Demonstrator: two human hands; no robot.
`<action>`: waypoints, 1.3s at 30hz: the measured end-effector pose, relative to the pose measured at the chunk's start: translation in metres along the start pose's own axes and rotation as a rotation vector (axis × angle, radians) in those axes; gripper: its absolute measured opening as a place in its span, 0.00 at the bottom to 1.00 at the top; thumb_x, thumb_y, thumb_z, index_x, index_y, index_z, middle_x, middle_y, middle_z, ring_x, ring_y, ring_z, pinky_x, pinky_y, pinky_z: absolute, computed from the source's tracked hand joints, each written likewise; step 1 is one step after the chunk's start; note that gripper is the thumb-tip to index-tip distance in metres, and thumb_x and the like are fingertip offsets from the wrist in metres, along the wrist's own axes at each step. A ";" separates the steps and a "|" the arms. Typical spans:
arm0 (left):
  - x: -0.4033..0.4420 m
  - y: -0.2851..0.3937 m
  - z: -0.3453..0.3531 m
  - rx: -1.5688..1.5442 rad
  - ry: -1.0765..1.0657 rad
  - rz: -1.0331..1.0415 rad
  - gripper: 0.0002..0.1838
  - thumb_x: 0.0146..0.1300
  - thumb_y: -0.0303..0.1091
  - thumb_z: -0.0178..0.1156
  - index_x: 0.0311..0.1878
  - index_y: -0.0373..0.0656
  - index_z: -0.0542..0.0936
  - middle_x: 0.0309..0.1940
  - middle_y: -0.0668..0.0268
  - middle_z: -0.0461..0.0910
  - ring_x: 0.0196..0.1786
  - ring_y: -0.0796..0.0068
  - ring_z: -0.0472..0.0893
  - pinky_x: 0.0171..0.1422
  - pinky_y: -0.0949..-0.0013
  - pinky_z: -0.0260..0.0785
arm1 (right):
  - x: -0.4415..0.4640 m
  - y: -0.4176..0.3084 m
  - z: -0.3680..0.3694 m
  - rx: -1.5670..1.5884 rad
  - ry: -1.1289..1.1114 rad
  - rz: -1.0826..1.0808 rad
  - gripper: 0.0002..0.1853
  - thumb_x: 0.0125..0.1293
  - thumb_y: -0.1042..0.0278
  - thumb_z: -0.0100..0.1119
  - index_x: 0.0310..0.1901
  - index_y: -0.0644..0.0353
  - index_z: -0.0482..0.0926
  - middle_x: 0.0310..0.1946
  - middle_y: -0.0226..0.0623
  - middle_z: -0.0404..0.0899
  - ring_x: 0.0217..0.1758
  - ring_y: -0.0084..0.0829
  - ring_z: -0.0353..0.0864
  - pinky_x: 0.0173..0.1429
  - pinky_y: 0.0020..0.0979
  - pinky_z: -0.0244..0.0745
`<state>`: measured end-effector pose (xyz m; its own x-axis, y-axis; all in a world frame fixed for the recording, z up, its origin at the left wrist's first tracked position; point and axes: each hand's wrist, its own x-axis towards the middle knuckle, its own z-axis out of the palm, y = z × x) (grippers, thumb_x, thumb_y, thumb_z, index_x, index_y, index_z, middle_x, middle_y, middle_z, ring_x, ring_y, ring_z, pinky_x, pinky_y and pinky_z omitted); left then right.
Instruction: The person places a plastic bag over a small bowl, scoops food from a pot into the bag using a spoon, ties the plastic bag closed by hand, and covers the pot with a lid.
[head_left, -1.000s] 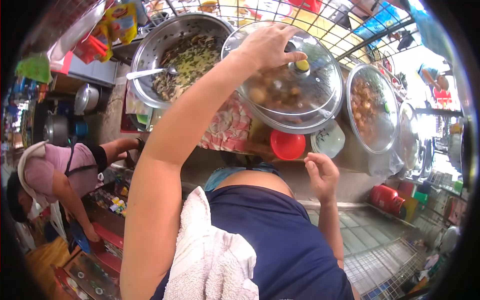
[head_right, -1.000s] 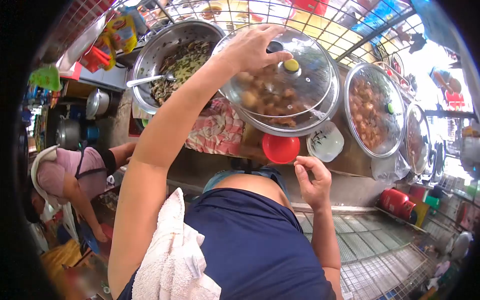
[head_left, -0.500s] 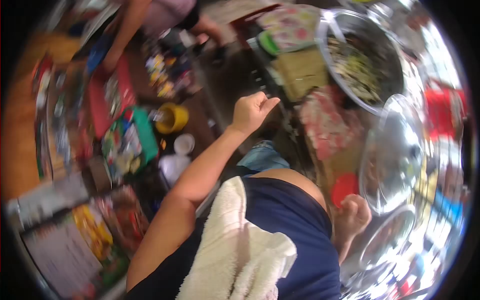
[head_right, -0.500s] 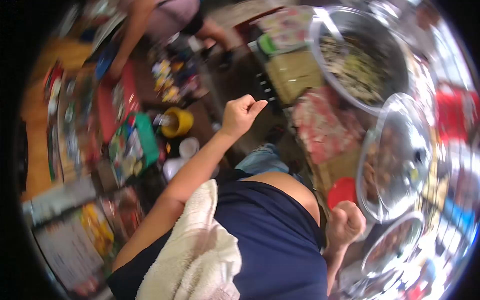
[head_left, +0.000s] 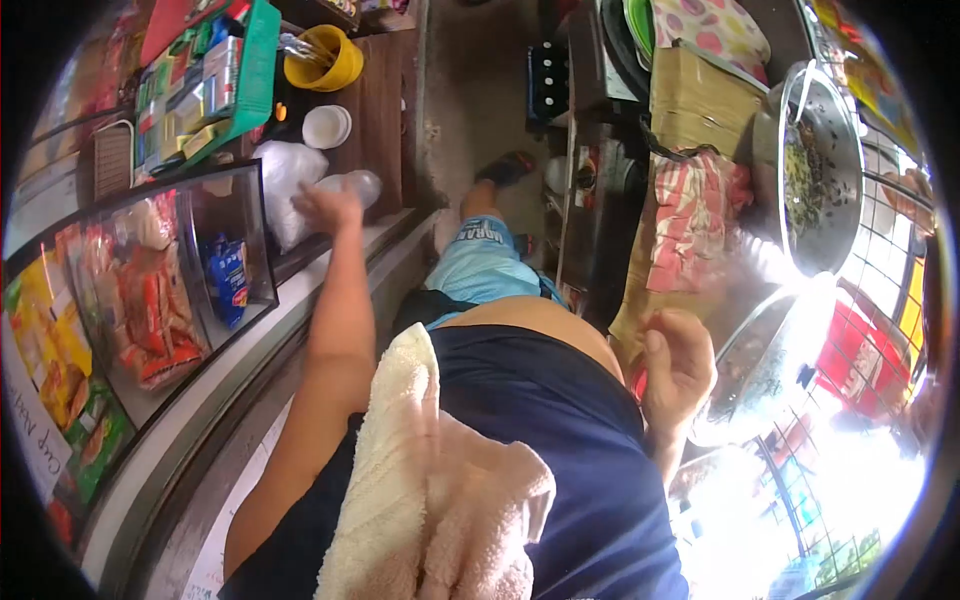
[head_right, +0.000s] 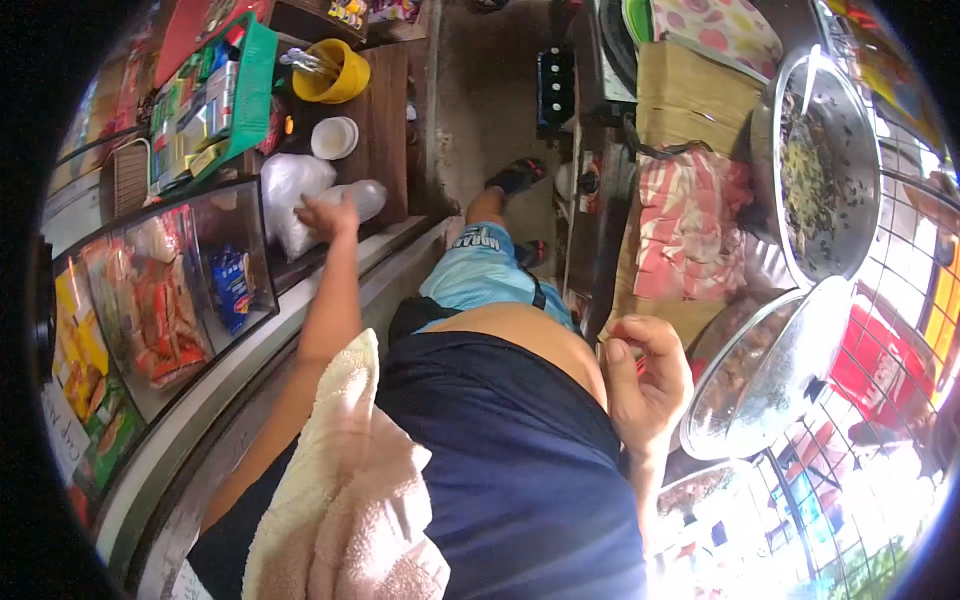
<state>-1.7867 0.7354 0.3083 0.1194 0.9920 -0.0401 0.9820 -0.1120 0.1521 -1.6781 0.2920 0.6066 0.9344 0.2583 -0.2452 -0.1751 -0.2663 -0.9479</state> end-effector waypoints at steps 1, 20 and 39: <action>0.010 -0.010 0.005 0.015 -0.015 -0.120 0.53 0.57 0.53 0.72 0.78 0.38 0.57 0.77 0.39 0.56 0.81 0.41 0.54 0.79 0.43 0.55 | -0.001 0.004 -0.002 -0.002 0.008 -0.009 0.10 0.68 0.86 0.59 0.50 0.69 0.77 0.46 0.41 0.81 0.47 0.25 0.80 0.53 0.25 0.75; 0.050 0.011 -0.029 -0.074 0.010 0.423 0.22 0.78 0.43 0.47 0.49 0.36 0.85 0.46 0.45 0.85 0.50 0.41 0.83 0.56 0.49 0.74 | -0.044 0.010 -0.012 0.103 0.218 0.013 0.07 0.65 0.87 0.61 0.43 0.70 0.81 0.38 0.40 0.83 0.43 0.28 0.83 0.52 0.26 0.77; -0.161 0.371 -0.250 -1.168 -1.027 1.626 0.21 0.73 0.38 0.60 0.61 0.32 0.73 0.50 0.55 0.80 0.49 0.71 0.80 0.50 0.71 0.75 | 0.060 -0.020 0.030 0.101 0.804 -0.291 0.21 0.66 0.68 0.68 0.58 0.57 0.73 0.35 0.49 0.84 0.39 0.49 0.87 0.43 0.42 0.79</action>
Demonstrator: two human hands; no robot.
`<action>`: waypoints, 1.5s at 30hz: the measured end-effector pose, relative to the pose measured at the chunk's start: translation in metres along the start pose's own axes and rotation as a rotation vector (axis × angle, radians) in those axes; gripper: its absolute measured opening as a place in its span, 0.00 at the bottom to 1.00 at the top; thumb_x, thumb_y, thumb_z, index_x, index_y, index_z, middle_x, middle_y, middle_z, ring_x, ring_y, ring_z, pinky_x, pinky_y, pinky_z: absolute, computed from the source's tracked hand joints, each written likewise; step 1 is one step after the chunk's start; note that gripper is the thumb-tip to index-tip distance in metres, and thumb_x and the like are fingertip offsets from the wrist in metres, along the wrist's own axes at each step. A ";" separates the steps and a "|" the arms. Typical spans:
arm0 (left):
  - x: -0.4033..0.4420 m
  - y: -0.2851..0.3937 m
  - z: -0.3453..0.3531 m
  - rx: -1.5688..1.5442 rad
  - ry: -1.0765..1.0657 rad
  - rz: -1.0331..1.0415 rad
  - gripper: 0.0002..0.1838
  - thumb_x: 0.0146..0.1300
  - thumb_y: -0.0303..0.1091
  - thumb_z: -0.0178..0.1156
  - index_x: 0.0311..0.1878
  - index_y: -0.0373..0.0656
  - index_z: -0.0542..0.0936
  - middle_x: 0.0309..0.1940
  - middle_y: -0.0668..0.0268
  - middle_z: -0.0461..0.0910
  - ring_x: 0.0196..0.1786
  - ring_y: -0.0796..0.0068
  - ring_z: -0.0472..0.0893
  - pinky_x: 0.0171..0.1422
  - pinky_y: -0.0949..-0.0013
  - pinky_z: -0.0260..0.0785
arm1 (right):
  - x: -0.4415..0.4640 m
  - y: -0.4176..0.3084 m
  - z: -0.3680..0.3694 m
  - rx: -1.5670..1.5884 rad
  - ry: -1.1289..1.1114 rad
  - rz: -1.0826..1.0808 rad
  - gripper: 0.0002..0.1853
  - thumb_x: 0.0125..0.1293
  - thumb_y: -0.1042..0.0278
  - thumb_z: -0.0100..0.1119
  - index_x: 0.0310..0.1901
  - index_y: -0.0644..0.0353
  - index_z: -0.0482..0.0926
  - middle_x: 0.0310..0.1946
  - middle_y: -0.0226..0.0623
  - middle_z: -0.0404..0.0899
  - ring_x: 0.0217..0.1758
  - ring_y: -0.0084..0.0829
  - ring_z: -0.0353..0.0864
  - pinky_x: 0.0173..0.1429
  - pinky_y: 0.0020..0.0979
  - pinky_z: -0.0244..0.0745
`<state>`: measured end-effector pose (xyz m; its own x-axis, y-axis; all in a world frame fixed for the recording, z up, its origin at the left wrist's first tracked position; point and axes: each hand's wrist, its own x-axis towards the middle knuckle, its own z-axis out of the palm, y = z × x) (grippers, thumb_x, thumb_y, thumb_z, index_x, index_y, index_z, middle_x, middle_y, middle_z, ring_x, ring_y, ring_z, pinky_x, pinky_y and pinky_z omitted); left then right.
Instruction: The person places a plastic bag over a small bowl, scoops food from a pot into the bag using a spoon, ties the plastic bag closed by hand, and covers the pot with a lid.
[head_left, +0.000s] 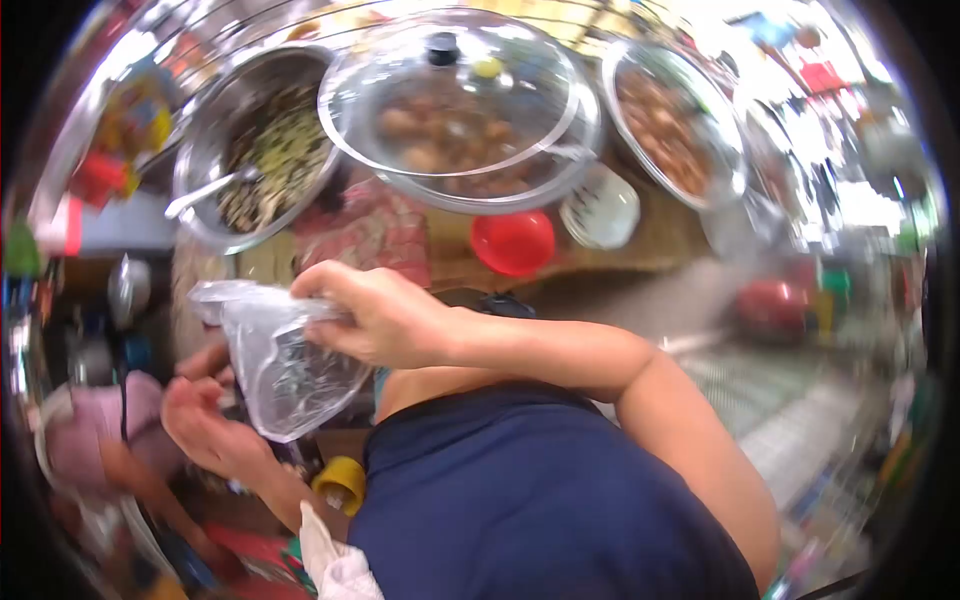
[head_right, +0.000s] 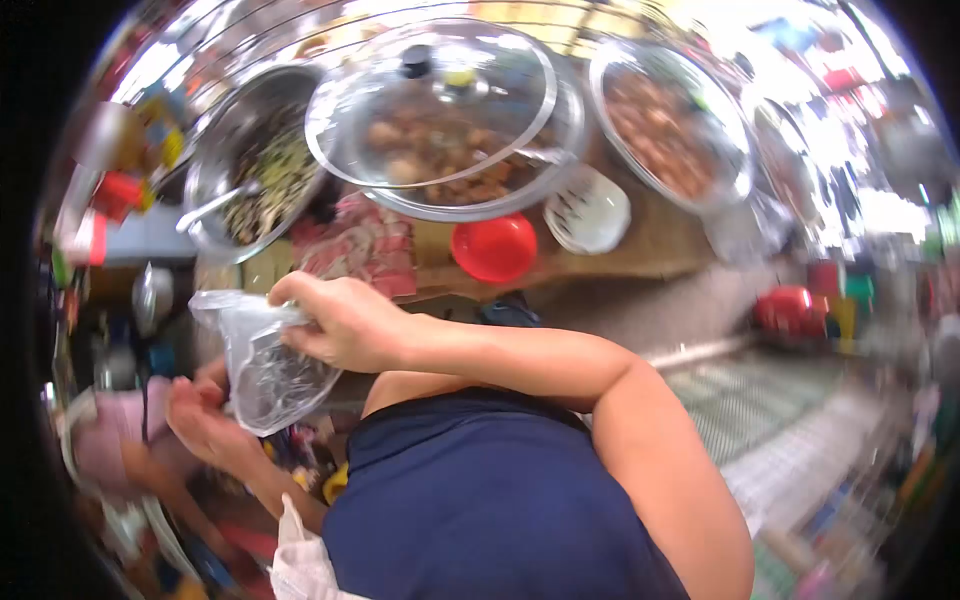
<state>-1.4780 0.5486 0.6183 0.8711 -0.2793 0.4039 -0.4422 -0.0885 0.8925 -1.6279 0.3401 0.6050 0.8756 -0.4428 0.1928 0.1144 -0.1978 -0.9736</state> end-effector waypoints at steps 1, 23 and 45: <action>-0.009 0.013 0.009 -0.252 -0.151 -0.053 0.22 0.72 0.43 0.62 0.57 0.34 0.74 0.47 0.56 0.81 0.49 0.71 0.79 0.48 0.72 0.75 | 0.002 0.001 0.014 -0.028 0.055 0.018 0.20 0.66 0.68 0.68 0.57 0.58 0.74 0.36 0.48 0.85 0.41 0.47 0.88 0.44 0.41 0.80; 0.012 -0.103 -0.025 0.294 -1.002 0.040 0.19 0.46 0.12 0.50 0.43 0.32 0.80 0.41 0.54 0.80 0.46 0.57 0.82 0.57 0.62 0.73 | -0.108 0.088 -0.085 -0.469 1.047 0.803 0.40 0.60 0.35 0.68 0.58 0.67 0.80 0.50 0.56 0.85 0.59 0.46 0.84 0.62 0.39 0.76; -0.077 0.018 0.228 -0.199 -1.506 -0.384 0.25 0.59 0.22 0.48 0.62 0.36 0.74 0.48 0.53 0.81 0.46 0.64 0.79 0.49 0.67 0.70 | -0.181 0.052 -0.183 -0.407 1.224 0.424 0.17 0.65 0.69 0.64 0.53 0.68 0.83 0.37 0.35 0.88 0.40 0.25 0.85 0.47 0.27 0.80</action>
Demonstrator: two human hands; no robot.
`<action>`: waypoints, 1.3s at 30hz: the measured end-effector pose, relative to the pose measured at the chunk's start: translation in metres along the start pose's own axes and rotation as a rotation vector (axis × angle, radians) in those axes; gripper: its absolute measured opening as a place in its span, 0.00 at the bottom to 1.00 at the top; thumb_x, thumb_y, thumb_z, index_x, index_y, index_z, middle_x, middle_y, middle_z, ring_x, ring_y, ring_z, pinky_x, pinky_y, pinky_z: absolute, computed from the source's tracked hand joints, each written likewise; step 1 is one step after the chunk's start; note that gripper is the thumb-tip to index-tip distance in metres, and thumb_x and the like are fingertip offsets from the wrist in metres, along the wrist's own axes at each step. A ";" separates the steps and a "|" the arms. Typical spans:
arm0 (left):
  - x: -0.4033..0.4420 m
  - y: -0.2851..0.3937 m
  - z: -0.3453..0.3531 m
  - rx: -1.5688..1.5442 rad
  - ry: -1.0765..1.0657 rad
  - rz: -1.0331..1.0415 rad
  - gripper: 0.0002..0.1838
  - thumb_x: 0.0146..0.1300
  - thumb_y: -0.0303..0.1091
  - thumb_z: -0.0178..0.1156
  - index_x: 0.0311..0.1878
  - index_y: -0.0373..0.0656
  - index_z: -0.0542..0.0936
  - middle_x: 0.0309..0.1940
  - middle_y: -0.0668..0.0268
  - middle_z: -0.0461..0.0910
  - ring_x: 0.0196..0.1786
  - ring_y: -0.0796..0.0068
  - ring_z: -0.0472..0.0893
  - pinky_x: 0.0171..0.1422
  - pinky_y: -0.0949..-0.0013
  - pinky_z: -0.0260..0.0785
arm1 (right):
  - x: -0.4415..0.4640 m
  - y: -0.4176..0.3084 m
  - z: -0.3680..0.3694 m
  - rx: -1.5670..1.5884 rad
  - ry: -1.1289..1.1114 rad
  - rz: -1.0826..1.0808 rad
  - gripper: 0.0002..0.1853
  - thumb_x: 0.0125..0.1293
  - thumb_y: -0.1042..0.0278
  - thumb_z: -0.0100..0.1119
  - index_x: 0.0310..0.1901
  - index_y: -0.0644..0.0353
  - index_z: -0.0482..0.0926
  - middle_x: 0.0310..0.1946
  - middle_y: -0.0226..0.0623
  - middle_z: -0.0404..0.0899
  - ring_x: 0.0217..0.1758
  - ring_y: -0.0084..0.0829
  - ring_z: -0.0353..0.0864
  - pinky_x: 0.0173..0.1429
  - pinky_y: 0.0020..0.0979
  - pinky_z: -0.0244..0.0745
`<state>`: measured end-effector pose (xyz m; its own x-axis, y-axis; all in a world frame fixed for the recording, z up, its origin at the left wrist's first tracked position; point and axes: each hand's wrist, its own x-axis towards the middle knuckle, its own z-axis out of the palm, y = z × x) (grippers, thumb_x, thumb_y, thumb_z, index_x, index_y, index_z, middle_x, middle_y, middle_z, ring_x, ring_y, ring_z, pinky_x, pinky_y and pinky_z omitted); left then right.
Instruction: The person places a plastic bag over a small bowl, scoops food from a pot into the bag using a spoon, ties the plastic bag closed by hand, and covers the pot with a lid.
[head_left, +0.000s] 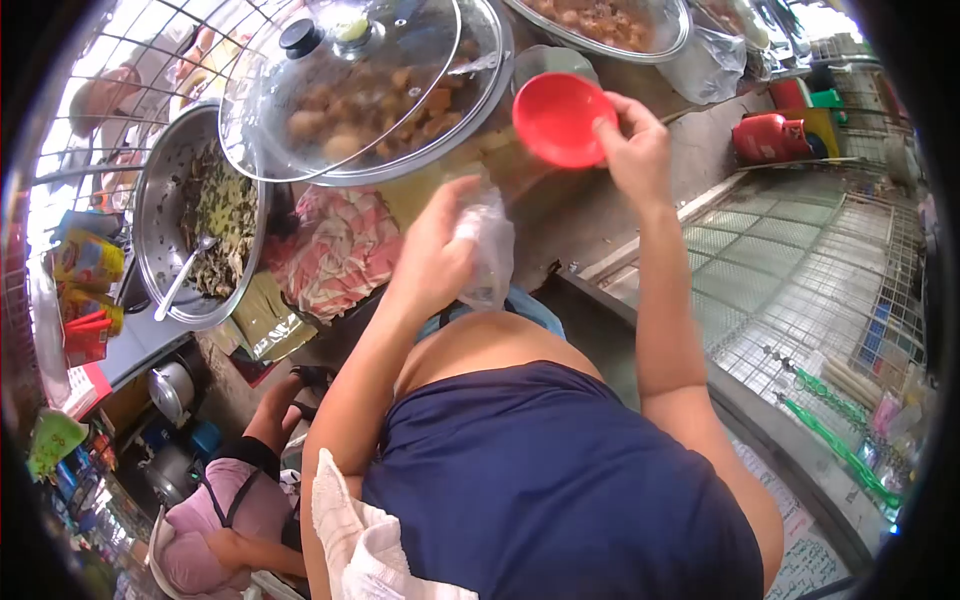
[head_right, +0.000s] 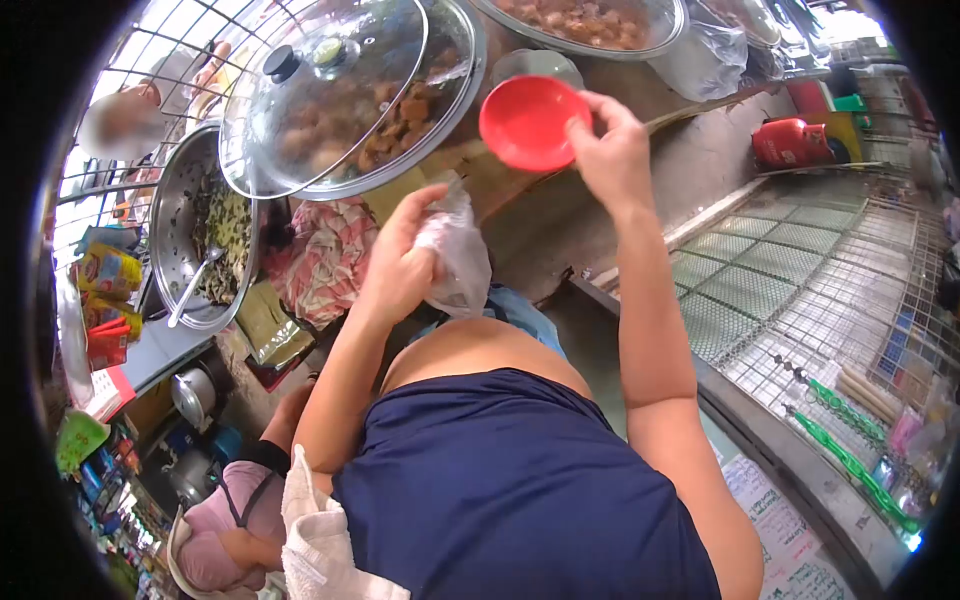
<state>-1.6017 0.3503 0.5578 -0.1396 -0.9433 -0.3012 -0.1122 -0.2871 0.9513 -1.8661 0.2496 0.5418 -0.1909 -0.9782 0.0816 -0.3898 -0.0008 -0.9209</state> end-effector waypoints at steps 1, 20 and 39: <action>-0.007 0.005 -0.007 0.176 0.065 0.094 0.25 0.56 0.21 0.49 0.59 0.36 0.76 0.50 0.50 0.81 0.51 0.56 0.79 0.54 0.63 0.72 | 0.012 -0.002 -0.003 -0.022 0.004 0.071 0.18 0.65 0.68 0.64 0.53 0.68 0.84 0.36 0.36 0.88 0.39 0.27 0.86 0.47 0.29 0.81; -0.149 -0.020 -0.113 0.104 0.679 -0.055 0.10 0.75 0.27 0.49 0.52 0.39 0.79 0.21 0.77 0.68 0.21 0.91 0.64 0.22 0.80 0.52 | -0.035 -0.014 -0.025 0.193 0.033 -0.054 0.25 0.70 0.82 0.46 0.68 0.58 0.73 0.61 0.35 0.78 0.41 0.19 0.79 0.38 0.24 0.78; -0.255 -0.066 -0.161 0.765 0.206 0.818 0.26 0.58 0.24 0.64 0.63 0.44 0.82 0.61 0.55 0.81 0.54 0.52 0.84 0.53 0.56 0.78 | -0.230 -0.164 0.241 0.072 -0.245 -0.301 0.33 0.59 0.68 0.72 0.64 0.69 0.72 0.61 0.53 0.72 0.69 0.48 0.70 0.71 0.44 0.68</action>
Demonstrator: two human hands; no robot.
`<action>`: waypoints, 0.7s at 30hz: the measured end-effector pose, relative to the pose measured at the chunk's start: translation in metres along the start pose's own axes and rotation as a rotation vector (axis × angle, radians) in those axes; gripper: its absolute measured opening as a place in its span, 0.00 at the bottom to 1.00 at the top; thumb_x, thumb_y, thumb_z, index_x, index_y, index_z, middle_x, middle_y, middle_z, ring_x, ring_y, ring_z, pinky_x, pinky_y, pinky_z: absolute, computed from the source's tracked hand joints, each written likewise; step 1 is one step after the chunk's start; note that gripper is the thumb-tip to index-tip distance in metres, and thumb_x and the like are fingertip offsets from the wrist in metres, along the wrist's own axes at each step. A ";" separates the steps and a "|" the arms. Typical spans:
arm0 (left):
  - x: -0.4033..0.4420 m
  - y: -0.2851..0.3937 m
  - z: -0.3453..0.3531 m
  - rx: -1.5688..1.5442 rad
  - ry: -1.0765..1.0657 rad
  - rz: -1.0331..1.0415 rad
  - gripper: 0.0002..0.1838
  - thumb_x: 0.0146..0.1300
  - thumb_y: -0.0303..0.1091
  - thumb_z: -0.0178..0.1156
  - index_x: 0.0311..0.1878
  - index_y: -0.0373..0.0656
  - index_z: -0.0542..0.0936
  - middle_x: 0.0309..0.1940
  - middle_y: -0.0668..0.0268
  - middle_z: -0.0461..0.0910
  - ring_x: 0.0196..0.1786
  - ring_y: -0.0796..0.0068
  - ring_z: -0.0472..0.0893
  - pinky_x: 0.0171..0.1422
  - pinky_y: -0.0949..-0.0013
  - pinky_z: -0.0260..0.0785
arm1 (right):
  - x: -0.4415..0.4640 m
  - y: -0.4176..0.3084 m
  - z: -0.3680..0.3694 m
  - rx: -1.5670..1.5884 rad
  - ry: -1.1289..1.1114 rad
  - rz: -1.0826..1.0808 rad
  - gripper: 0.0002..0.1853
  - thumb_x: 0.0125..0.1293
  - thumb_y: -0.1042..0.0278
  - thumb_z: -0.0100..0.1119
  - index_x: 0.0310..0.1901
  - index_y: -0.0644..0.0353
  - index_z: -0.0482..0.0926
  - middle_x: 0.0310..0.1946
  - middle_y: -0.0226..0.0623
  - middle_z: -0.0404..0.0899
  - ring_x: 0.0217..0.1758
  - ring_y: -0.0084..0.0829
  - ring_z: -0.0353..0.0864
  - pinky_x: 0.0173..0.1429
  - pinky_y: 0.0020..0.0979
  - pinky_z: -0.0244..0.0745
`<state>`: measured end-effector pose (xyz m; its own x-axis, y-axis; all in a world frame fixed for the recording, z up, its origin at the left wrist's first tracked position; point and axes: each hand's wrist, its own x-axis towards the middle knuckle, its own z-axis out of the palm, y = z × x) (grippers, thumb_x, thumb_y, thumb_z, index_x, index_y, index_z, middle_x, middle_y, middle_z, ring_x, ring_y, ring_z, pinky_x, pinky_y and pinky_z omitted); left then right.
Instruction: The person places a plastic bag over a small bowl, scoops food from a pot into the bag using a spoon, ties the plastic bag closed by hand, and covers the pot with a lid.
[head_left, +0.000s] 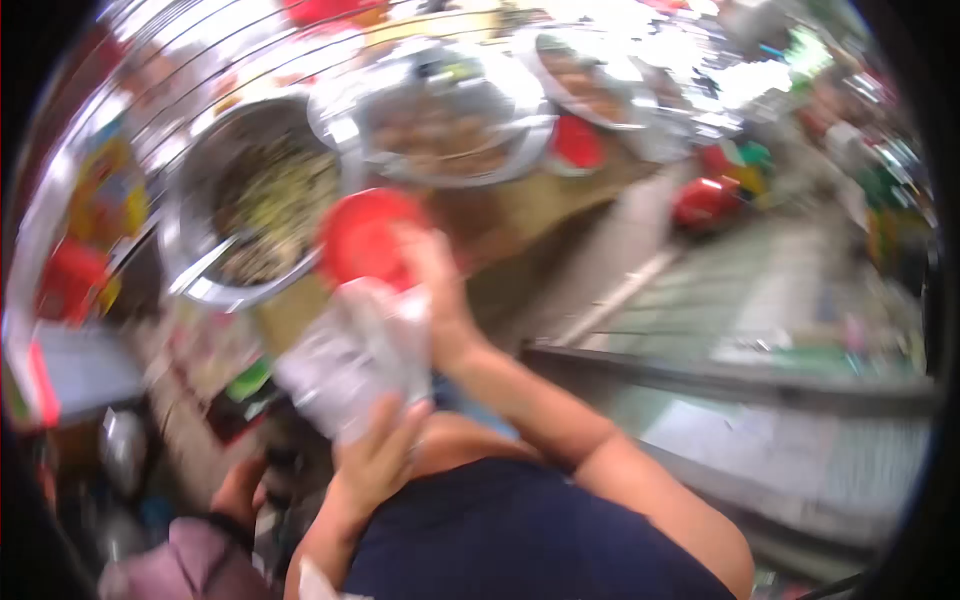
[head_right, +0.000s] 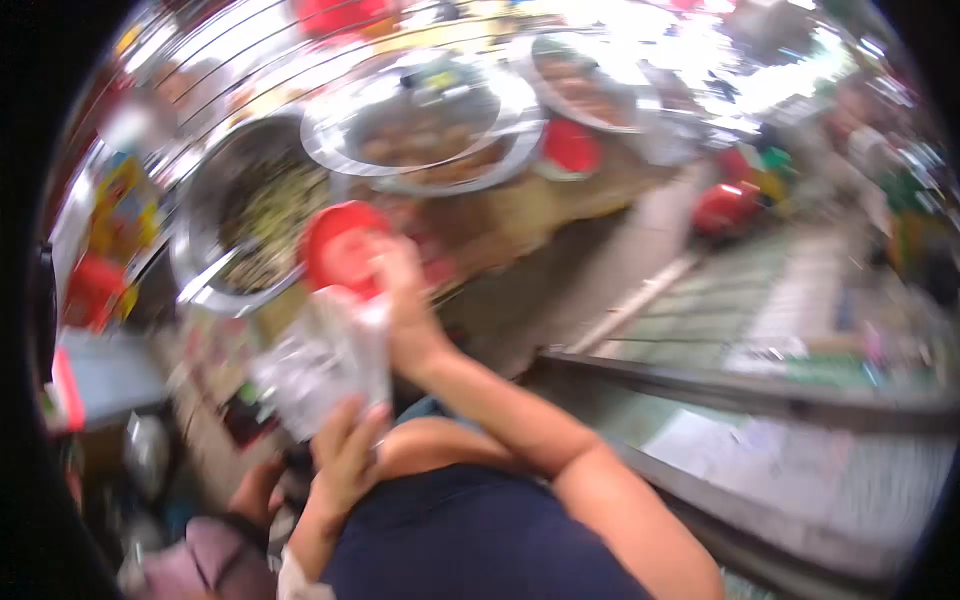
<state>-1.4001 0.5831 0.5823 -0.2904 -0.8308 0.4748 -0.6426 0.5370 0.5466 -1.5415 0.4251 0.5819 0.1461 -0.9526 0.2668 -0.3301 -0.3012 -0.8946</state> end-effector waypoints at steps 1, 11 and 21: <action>-0.014 -0.009 -0.001 0.006 0.013 0.027 0.25 0.58 0.22 0.62 0.62 0.42 0.83 0.61 0.51 0.79 0.55 0.48 0.81 0.58 0.55 0.75 | -0.003 0.003 0.009 -0.009 0.062 -0.040 0.34 0.59 0.71 0.72 0.66 0.68 0.71 0.62 0.53 0.71 0.70 0.48 0.69 0.72 0.43 0.67; 0.003 -0.029 -0.030 -0.469 0.495 -0.105 0.14 0.74 0.26 0.51 0.57 0.32 0.79 0.53 0.51 0.79 0.52 0.59 0.79 0.60 0.60 0.72 | -0.031 0.009 0.017 -0.548 0.311 -0.283 0.33 0.64 0.73 0.68 0.70 0.69 0.68 0.69 0.55 0.64 0.71 0.55 0.68 0.73 0.45 0.66; 0.001 -0.104 -0.052 -0.916 0.631 -0.731 0.13 0.69 0.26 0.52 0.49 0.36 0.84 0.37 0.69 0.81 0.33 0.84 0.73 0.38 0.77 0.64 | -0.039 -0.041 0.043 0.303 -0.130 0.251 0.25 0.61 0.87 0.51 0.62 0.69 0.78 0.60 0.43 0.80 0.63 0.33 0.78 0.68 0.30 0.70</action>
<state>-1.2966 0.5339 0.5618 0.4510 -0.8922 -0.0249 0.2694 0.1095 0.9568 -1.4933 0.4762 0.5926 0.2194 -0.9756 -0.0032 -0.0843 -0.0157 -0.9963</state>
